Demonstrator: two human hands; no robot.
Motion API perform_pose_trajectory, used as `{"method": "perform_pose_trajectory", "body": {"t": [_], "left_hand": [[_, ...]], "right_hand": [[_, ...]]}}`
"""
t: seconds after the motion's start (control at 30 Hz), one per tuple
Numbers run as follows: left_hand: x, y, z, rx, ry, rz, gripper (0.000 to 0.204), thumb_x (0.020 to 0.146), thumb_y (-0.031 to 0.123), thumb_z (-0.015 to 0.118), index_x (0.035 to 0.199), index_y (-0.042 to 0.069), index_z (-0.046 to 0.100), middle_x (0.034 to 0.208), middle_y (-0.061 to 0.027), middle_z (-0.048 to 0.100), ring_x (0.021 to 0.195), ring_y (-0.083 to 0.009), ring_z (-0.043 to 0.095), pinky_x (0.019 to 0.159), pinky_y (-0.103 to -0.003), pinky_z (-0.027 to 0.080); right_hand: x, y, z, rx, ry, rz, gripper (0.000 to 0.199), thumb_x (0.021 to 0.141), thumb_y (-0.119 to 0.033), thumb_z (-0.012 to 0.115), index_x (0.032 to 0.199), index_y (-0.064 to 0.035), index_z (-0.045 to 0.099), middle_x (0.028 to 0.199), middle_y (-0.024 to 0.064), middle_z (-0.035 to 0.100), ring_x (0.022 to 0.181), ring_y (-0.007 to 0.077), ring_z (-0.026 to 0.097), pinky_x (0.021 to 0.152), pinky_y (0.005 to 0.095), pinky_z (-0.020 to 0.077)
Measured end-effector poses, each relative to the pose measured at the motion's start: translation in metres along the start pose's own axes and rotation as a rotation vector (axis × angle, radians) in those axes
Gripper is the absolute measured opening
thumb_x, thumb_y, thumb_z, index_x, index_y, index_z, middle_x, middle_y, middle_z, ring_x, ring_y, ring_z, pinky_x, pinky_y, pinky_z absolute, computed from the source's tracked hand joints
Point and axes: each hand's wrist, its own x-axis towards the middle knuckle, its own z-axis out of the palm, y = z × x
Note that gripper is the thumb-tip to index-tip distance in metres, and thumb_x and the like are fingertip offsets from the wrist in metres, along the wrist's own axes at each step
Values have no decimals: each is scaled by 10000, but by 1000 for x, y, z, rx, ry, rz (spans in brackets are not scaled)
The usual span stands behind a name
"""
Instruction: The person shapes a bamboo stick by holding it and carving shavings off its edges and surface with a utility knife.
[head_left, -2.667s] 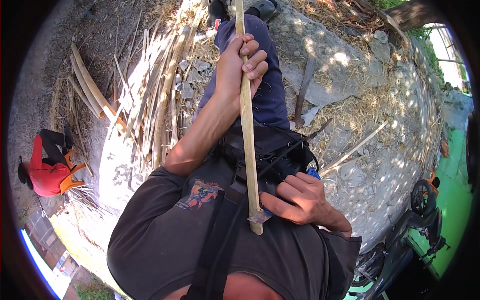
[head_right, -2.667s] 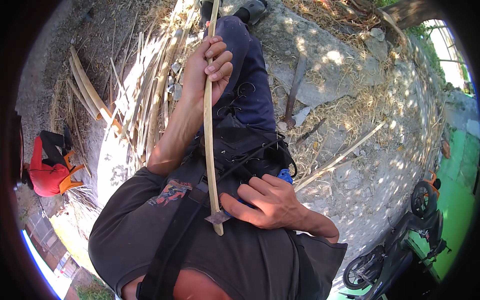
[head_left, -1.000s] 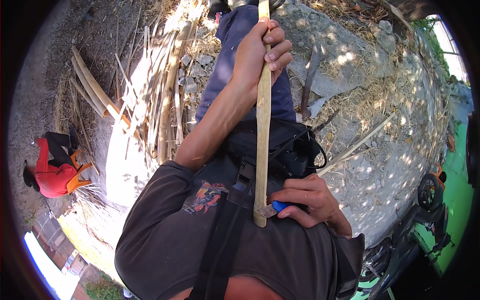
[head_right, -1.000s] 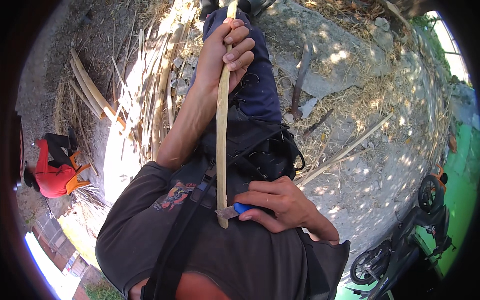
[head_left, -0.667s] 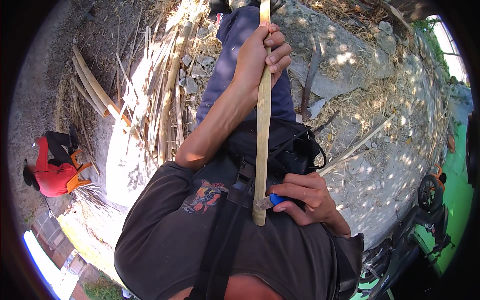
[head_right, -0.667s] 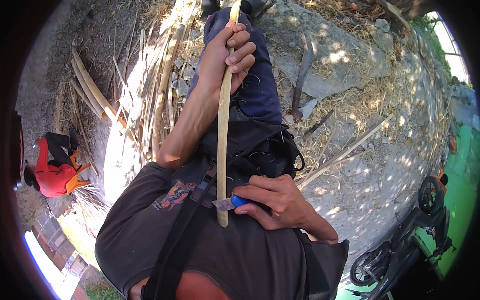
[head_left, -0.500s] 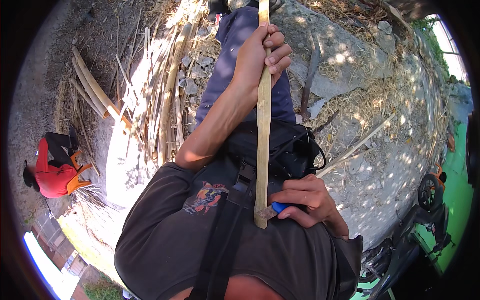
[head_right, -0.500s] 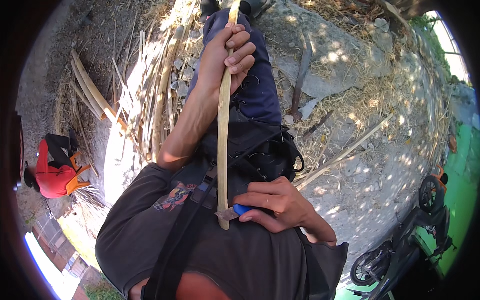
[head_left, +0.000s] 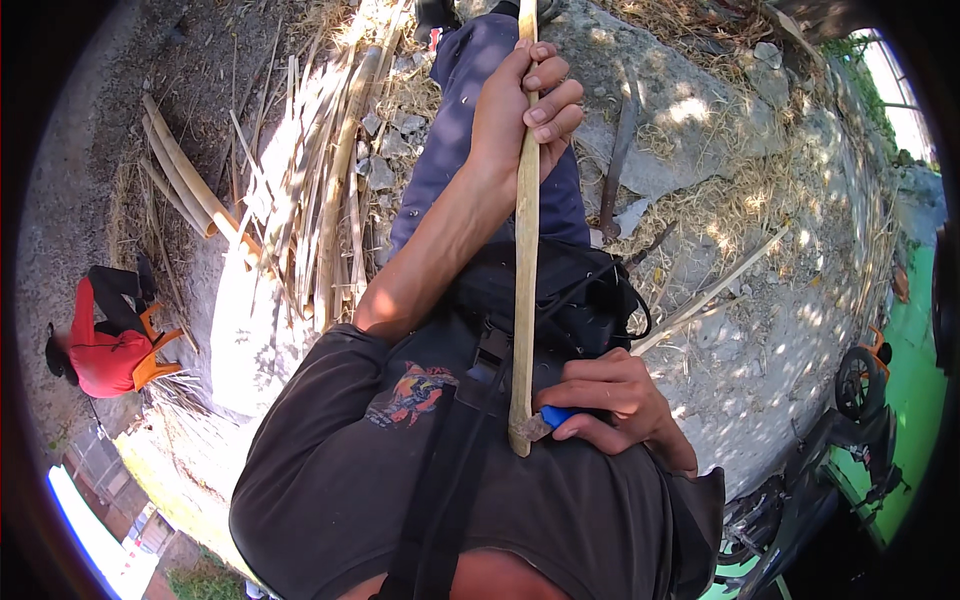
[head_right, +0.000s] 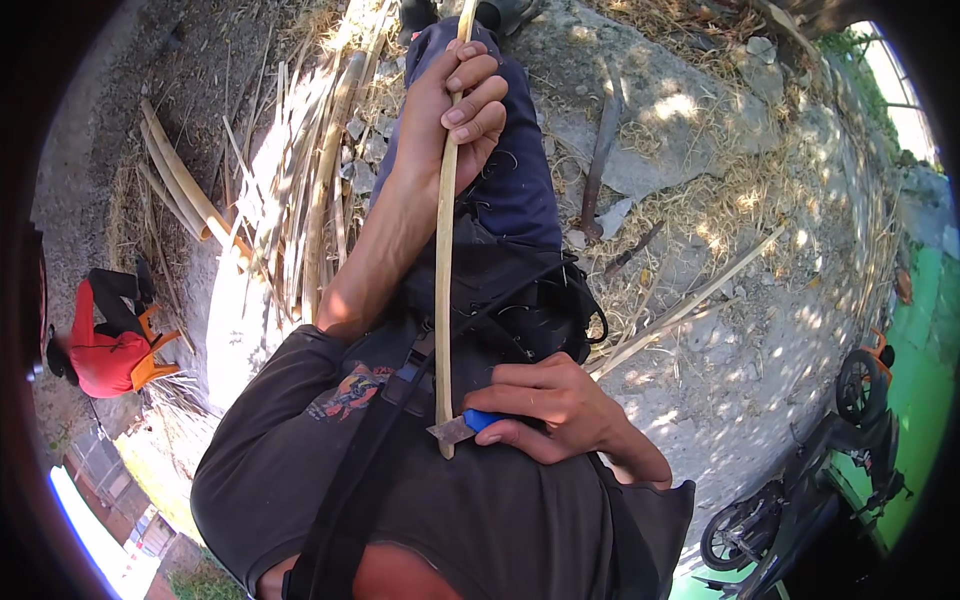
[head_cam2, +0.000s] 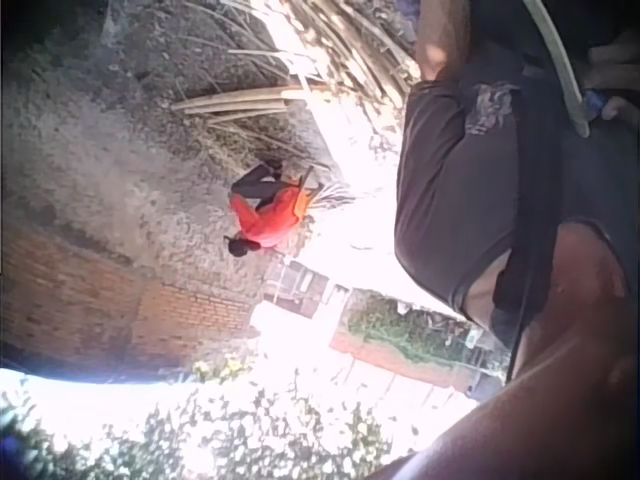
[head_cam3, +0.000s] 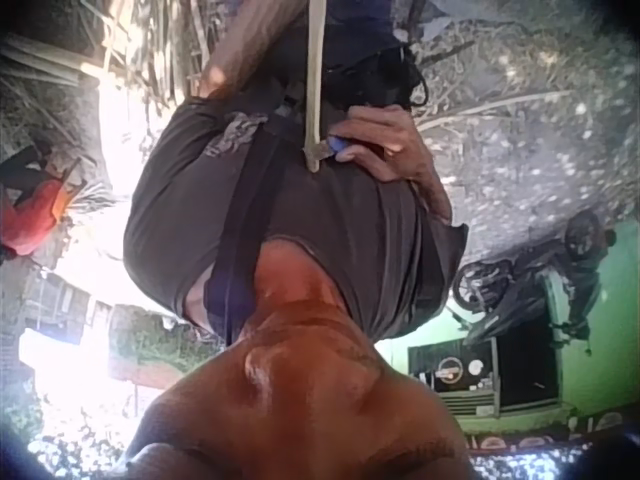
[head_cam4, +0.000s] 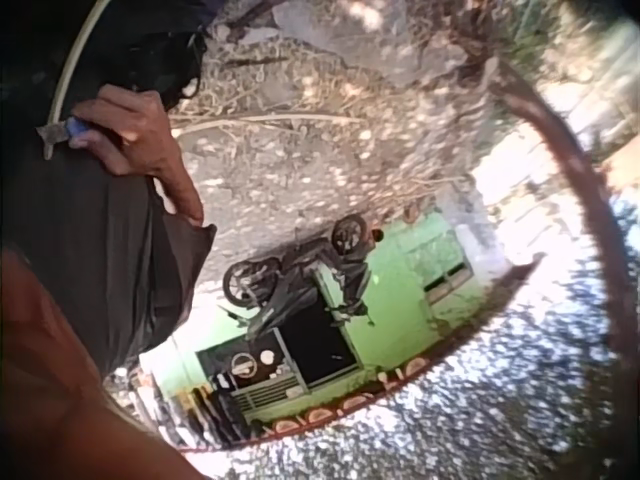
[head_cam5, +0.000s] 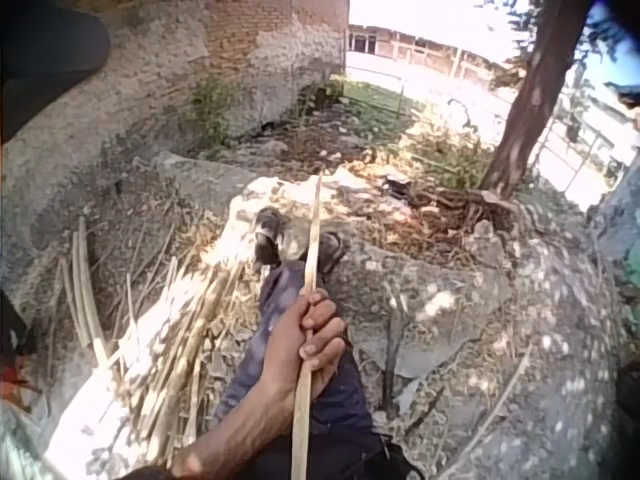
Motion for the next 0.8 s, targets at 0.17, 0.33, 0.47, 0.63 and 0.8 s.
{"method": "perform_pose_trajectory", "body": {"t": [0.17,0.33,0.47,0.63,0.8], "left_hand": [[-1,3,4,-66,-13,26,230,1139,236,396,980,84,464,693,47,387,451,-56,339,355,-213,328],[0,0,4,-47,-24,16,229,1141,232,392,985,82,466,694,47,390,453,-56,335,361,-208,330],[2,1,5,-49,-16,21,227,1142,230,389,986,84,467,689,50,386,453,-52,331,362,-206,329],[-1,5,6,-21,-2,35,238,1144,239,378,985,86,467,686,51,386,451,-52,330,361,-206,328],[1,5,8,-25,-26,30,245,1145,239,375,977,88,468,686,53,387,451,-50,328,360,-204,326]], "right_hand": [[6,-5,2,-11,3,54,294,815,-227,847,1029,-54,742,764,39,620,573,219,623,506,322,477],[7,-5,5,-55,74,66,295,816,-223,847,1031,-51,741,759,39,618,573,214,620,503,318,471],[6,-4,4,-46,82,56,297,817,-222,847,1035,-50,741,761,41,620,579,209,618,504,320,467],[5,-3,2,-4,32,60,301,817,-223,848,1040,-51,742,767,39,621,582,209,620,506,321,468],[6,-7,7,-136,96,69,318,813,-223,851,1060,-57,739,771,27,612,594,202,627,508,321,474]]}}
